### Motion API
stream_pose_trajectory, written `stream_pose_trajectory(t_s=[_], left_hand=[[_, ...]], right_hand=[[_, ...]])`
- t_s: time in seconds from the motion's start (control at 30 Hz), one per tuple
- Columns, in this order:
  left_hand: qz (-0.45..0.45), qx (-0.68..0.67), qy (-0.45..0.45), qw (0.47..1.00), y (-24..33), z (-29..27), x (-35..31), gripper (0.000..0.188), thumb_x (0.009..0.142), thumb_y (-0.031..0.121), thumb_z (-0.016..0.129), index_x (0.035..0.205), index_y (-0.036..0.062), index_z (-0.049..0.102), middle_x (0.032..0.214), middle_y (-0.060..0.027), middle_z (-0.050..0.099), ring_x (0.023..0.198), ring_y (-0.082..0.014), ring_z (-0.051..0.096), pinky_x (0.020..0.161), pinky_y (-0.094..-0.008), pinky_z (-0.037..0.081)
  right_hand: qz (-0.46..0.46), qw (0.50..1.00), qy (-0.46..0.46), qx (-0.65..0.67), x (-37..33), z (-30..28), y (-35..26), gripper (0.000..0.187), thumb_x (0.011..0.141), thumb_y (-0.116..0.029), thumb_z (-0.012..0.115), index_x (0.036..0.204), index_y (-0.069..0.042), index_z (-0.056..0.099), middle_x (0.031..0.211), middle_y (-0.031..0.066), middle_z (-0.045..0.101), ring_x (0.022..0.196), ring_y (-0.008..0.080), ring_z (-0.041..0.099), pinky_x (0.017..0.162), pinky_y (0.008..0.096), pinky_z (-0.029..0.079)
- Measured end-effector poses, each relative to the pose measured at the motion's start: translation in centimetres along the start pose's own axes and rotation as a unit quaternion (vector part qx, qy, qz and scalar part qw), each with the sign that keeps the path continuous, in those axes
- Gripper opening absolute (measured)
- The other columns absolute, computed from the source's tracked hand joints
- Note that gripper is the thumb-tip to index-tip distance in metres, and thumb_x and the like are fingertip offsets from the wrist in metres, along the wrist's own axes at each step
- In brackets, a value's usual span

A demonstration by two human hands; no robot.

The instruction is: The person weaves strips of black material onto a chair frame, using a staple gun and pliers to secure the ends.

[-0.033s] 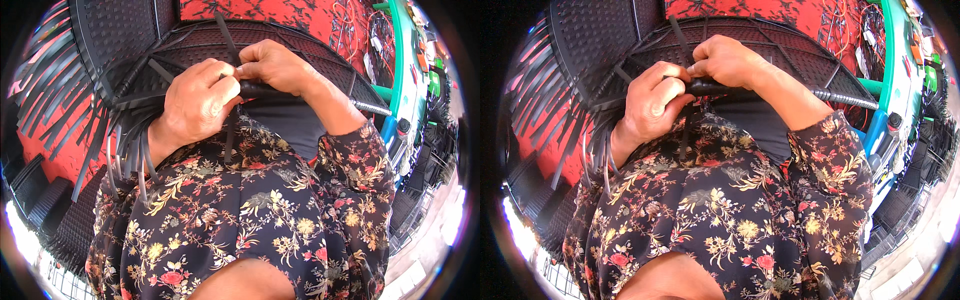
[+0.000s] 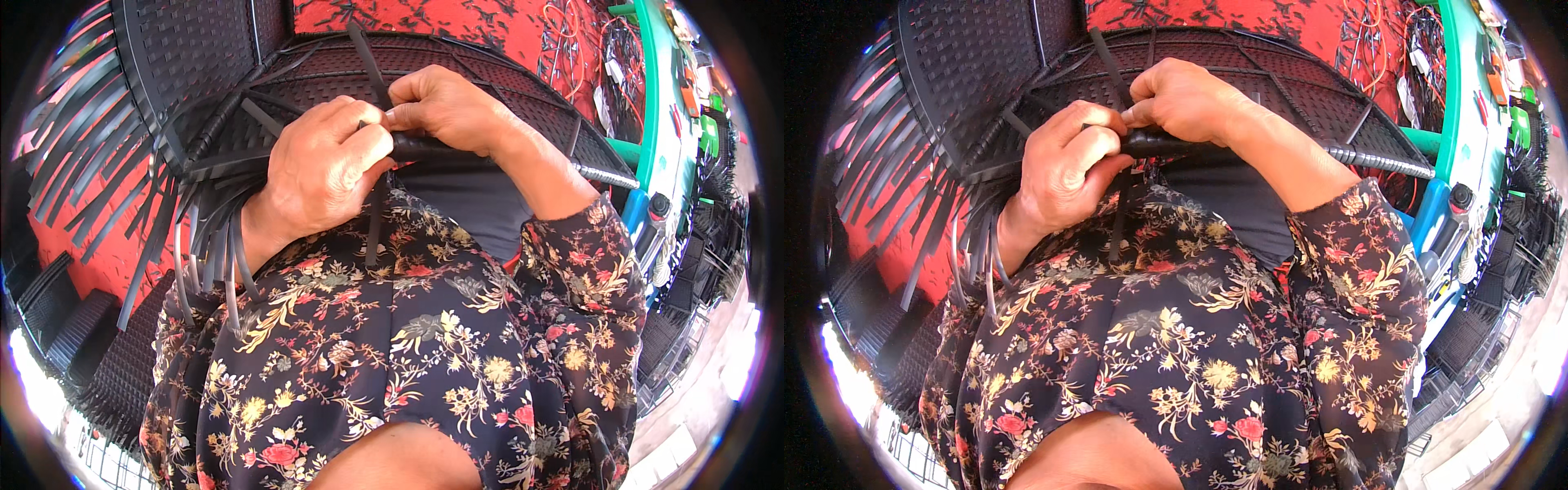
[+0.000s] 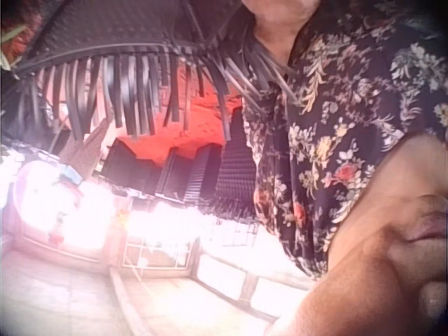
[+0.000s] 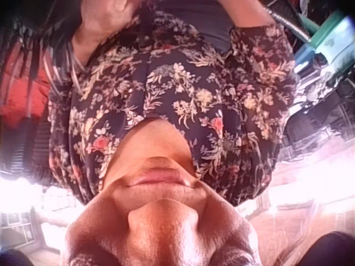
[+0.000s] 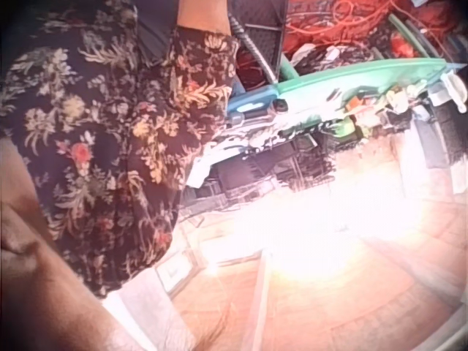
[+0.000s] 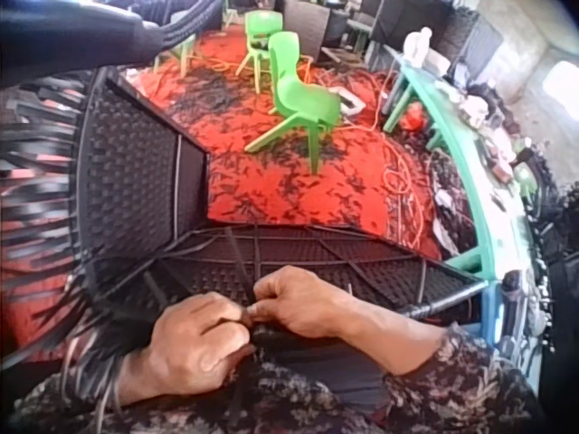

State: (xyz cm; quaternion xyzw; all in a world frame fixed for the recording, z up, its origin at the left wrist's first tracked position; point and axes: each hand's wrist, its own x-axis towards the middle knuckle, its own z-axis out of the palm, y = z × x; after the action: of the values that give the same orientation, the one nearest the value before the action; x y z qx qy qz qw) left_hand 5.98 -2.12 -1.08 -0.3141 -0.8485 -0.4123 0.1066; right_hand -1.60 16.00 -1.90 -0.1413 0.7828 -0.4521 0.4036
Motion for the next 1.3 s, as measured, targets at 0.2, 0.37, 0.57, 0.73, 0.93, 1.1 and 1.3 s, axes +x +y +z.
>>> stream_pose_trajectory(t_s=[0.2, 0.37, 0.57, 0.73, 0.93, 1.1, 1.3], left_hand=[[0.012, 0.056, -0.045, 0.997, 0.2, 0.1, 0.2, 0.036, 0.060, 0.010, 0.079, 0.094, 0.0068, 0.067, 0.085, -0.0068, 0.060, 0.073, -0.0262, 0.058, 0.063, -0.0349, 0.047], [0.016, 0.098, -0.018, 0.995, 0.2, 0.3, -0.1, 0.036, 0.058, 0.014, 0.081, 0.091, 0.0061, 0.067, 0.082, -0.0060, 0.059, 0.071, -0.0252, 0.058, 0.060, -0.0347, 0.046], [0.025, 0.094, 0.006, 0.995, 0.4, 1.0, -0.5, 0.036, 0.057, 0.011, 0.082, 0.089, 0.0044, 0.066, 0.080, -0.0074, 0.058, 0.068, -0.0262, 0.057, 0.058, -0.0350, 0.046], [0.025, 0.105, 0.004, 0.994, 0.5, 0.9, -0.5, 0.034, 0.057, 0.009, 0.081, 0.087, 0.0047, 0.065, 0.079, -0.0066, 0.055, 0.069, -0.0250, 0.056, 0.059, -0.0347, 0.044], [0.023, 0.103, -0.011, 0.994, 0.2, 0.6, -0.4, 0.032, 0.059, 0.012, 0.079, 0.087, 0.0065, 0.066, 0.081, -0.0036, 0.053, 0.071, -0.0224, 0.055, 0.061, -0.0341, 0.044], [0.014, 0.090, -0.016, 0.996, 0.2, 0.4, -0.4, 0.034, 0.057, 0.010, 0.079, 0.087, 0.0063, 0.066, 0.081, -0.0033, 0.055, 0.071, -0.0226, 0.057, 0.061, -0.0342, 0.047], [0.013, 0.080, -0.022, 0.996, 0.3, 0.3, -0.4, 0.034, 0.055, 0.008, 0.079, 0.086, 0.0062, 0.066, 0.084, -0.0035, 0.058, 0.073, -0.0235, 0.059, 0.063, -0.0333, 0.049]], right_hand=[[0.001, 0.999, -0.039, -0.013, 0.4, 0.1, 0.2, 0.013, 0.086, -0.011, 0.062, 0.076, -0.002, 0.064, 0.063, -0.0050, 0.052, 0.057, 0.0034, 0.042, 0.052, 0.0228, 0.034], [-0.008, 1.000, 0.006, -0.015, 0.5, 0.6, 0.1, 0.022, 0.079, -0.023, 0.066, 0.072, -0.002, 0.063, 0.065, 0.0125, 0.059, 0.063, 0.0211, 0.055, 0.063, 0.0354, 0.043], [0.007, 1.000, 0.003, -0.018, 0.0, 0.8, -0.3, 0.022, 0.085, -0.014, 0.064, 0.067, -0.003, 0.058, 0.060, -0.0035, 0.050, 0.055, 0.0050, 0.042, 0.050, 0.0244, 0.034], [0.049, 0.995, 0.055, 0.067, 0.0, 1.0, -0.4, 0.020, 0.088, -0.016, 0.061, 0.075, -0.002, 0.059, 0.065, 0.0005, 0.056, 0.058, 0.0076, 0.050, 0.055, 0.0233, 0.043], [-0.017, 0.988, 0.126, 0.084, -2.1, -0.1, 0.0, 0.021, 0.083, -0.020, 0.062, 0.091, -0.001, 0.067, 0.076, 0.0121, 0.067, 0.069, 0.0209, 0.066, 0.069, 0.0329, 0.050], [-0.126, 0.978, 0.142, -0.091, -5.6, 0.3, 0.5, 0.018, 0.078, -0.019, 0.064, 0.086, -0.004, 0.066, 0.081, 0.0141, 0.066, 0.079, 0.0331, 0.064, 0.070, 0.0399, 0.050], [-0.216, 0.938, 0.219, -0.162, -6.3, 1.7, 1.2, 0.017, 0.075, -0.020, 0.068, 0.081, -0.005, 0.062, 0.079, 0.0116, 0.061, 0.078, 0.0339, 0.062, 0.068, 0.0433, 0.049]])
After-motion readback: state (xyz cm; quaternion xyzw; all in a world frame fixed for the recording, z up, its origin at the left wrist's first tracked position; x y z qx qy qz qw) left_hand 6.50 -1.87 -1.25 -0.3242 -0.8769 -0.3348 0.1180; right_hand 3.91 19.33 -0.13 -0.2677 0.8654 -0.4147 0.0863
